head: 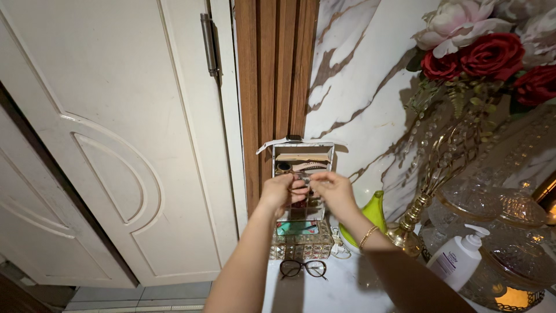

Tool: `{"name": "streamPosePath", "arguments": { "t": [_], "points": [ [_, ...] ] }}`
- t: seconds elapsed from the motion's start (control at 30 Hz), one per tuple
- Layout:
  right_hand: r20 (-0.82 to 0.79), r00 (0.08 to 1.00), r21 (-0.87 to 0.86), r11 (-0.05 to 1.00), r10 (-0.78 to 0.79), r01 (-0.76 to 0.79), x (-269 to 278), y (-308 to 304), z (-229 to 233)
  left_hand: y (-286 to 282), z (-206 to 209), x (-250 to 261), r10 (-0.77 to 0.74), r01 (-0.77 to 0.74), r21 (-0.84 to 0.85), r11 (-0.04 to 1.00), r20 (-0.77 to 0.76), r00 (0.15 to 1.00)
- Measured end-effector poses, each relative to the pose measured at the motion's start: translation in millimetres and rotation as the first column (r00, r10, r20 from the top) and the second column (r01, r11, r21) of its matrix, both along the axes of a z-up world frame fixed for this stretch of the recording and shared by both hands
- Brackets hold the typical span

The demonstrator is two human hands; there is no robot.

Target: The person opens a wall-mounted jewelry organizer and handles several small accessories. They pick up a red ring, a silver bracelet, and a gold chain, briefly trying them on or inspecting them, then place them back into the organizer compartments.

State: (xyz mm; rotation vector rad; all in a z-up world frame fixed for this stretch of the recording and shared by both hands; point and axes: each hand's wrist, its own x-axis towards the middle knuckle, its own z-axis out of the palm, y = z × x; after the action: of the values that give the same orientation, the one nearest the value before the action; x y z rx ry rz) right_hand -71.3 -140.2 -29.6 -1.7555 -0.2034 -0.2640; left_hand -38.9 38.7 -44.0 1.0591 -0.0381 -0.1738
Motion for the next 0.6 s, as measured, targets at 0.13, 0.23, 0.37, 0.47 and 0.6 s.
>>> {"name": "streamPosePath", "arguments": {
  "t": [0.13, 0.23, 0.37, 0.47, 0.6],
  "points": [
    [-0.157, 0.982, 0.121, 0.989, 0.103, -0.084, 25, -11, -19, 10, -13, 2, -0.067, 0.068, 0.084, 0.994, -0.009, 0.998],
    [-0.341, 0.922, 0.163, 0.978, 0.181, -0.132, 38, -12, -53, 13, -37, 4, -0.106, 0.117, 0.098, 0.988, -0.114, 0.988],
    [-0.51, 0.841, 0.153, 0.981, 0.182, -0.12, 45, -15, -109, 12, -94, 9, 0.026, 0.054, 0.276, 0.96, -0.279, 0.96],
    [-0.611, 0.778, 0.179, 0.983, 0.144, -0.041, 52, -14, -146, 14, -137, 18, 0.041, 0.08, 0.272, 0.959, -0.412, 0.91],
    [-0.673, 0.728, 0.213, 0.977, 0.128, 0.025, 58, -8, -182, 13, -178, 28, 0.105, 0.061, 0.331, 0.942, -0.462, 0.881]
  ]
}}
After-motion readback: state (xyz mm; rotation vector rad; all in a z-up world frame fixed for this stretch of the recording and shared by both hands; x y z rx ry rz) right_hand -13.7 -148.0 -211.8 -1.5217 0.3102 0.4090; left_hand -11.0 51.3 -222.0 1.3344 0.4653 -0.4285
